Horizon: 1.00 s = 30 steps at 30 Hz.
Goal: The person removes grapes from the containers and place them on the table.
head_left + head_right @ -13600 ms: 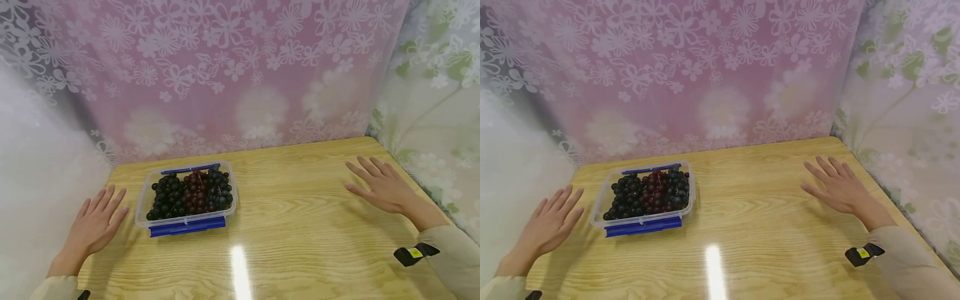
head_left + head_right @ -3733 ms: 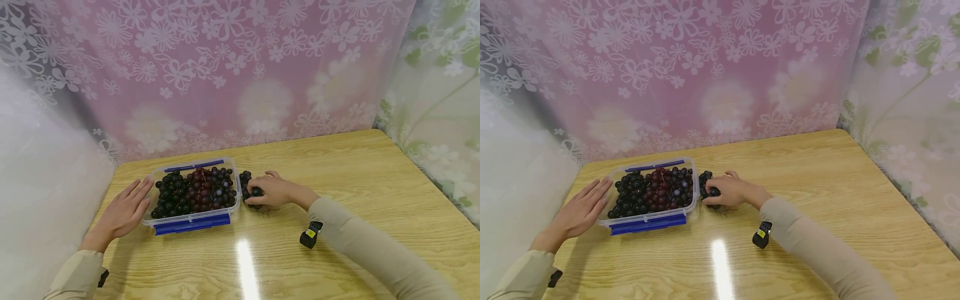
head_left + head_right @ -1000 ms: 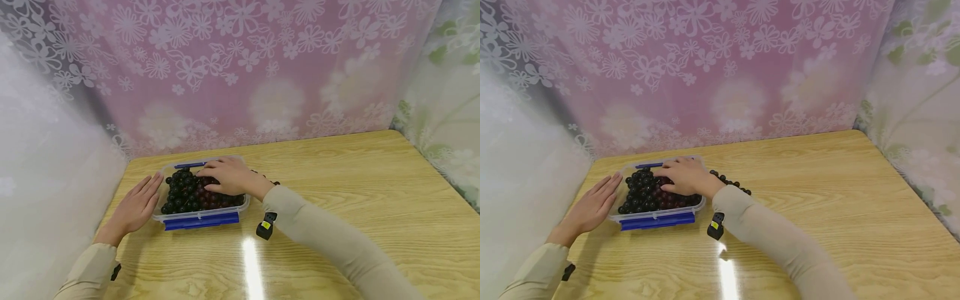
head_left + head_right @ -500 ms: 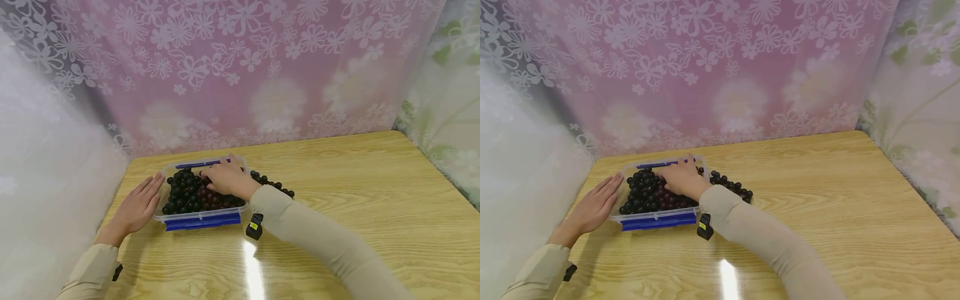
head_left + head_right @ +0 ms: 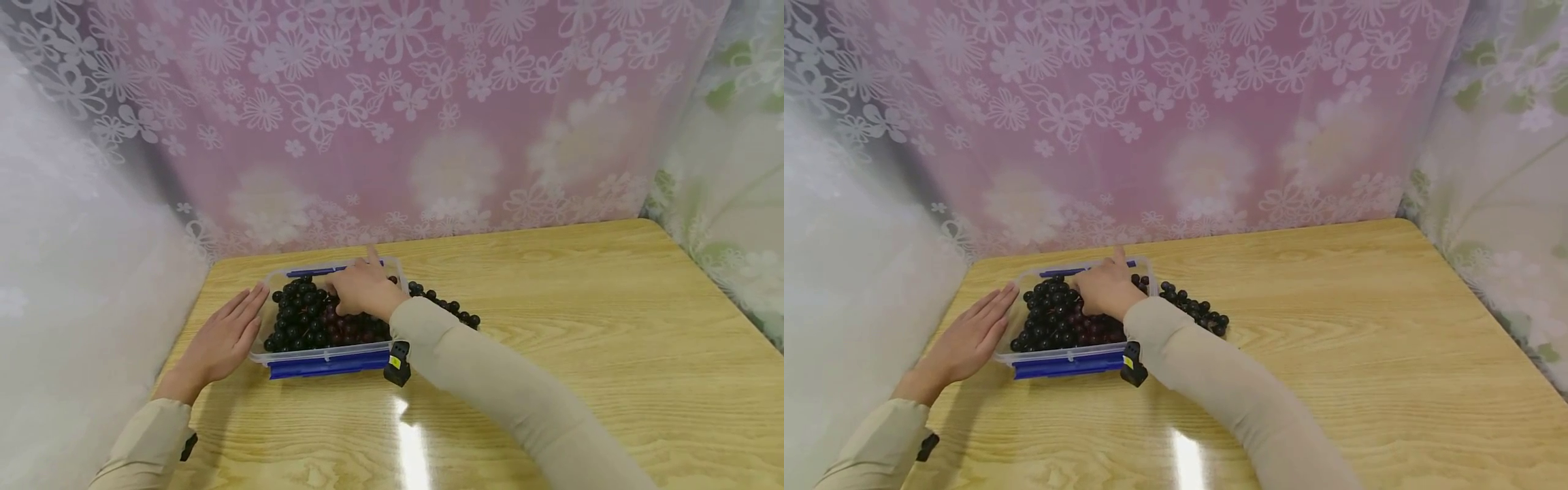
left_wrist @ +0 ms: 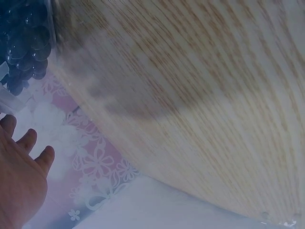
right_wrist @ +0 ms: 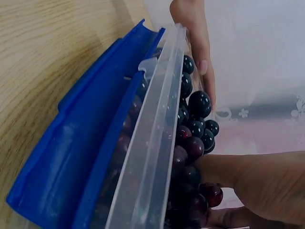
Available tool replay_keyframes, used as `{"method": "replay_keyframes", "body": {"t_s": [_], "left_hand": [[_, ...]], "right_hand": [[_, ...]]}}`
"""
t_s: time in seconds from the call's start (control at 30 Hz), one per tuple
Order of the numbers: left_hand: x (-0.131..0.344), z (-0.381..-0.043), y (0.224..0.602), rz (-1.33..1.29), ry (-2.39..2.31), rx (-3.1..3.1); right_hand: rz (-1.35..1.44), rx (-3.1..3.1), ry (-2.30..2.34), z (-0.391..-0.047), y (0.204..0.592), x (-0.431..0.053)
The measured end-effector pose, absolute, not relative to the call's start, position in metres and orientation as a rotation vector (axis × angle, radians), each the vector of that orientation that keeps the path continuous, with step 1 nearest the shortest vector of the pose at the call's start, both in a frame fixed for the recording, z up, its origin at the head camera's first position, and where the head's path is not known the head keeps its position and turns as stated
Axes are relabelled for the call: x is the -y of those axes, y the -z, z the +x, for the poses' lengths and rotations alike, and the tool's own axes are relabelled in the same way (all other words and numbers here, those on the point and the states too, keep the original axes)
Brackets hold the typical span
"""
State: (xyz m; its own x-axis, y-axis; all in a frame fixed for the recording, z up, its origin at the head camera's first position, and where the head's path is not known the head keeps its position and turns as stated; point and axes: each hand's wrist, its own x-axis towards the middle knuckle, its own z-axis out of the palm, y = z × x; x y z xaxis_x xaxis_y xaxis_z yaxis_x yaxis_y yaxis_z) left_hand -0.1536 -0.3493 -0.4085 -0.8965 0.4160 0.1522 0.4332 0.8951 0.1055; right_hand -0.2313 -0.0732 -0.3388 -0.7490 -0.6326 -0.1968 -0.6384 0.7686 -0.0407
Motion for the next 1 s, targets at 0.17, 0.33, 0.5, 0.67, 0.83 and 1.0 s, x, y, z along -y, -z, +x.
{"method": "replay_keyframes", "body": {"t_s": [0.17,0.33,0.5,0.67,0.83,1.0], "left_hand": [[0.349,-0.153,0.408,-0.657,0.206,2.929],[0.349,-0.151,0.407,-0.639,0.209,2.946],[0.35,-0.149,0.409,-0.613,0.188,2.963],[0.35,-0.149,0.408,-0.59,0.168,2.955],[0.348,-0.149,0.406,-0.583,0.142,2.976],[0.347,-0.151,0.404,-0.582,0.114,2.968]], "right_hand": [[-0.983,-2.746,-0.076,-0.229,0.338,0.072],[-1.005,-2.765,-0.045,-0.229,0.343,0.072],[-1.062,-2.764,0.027,-0.232,0.35,0.066],[-1.058,-2.734,0.088,-0.233,0.349,0.062],[-0.995,-2.715,0.109,-0.233,0.347,0.059],[-1.032,-2.753,0.166,-0.236,0.35,0.056]]}}
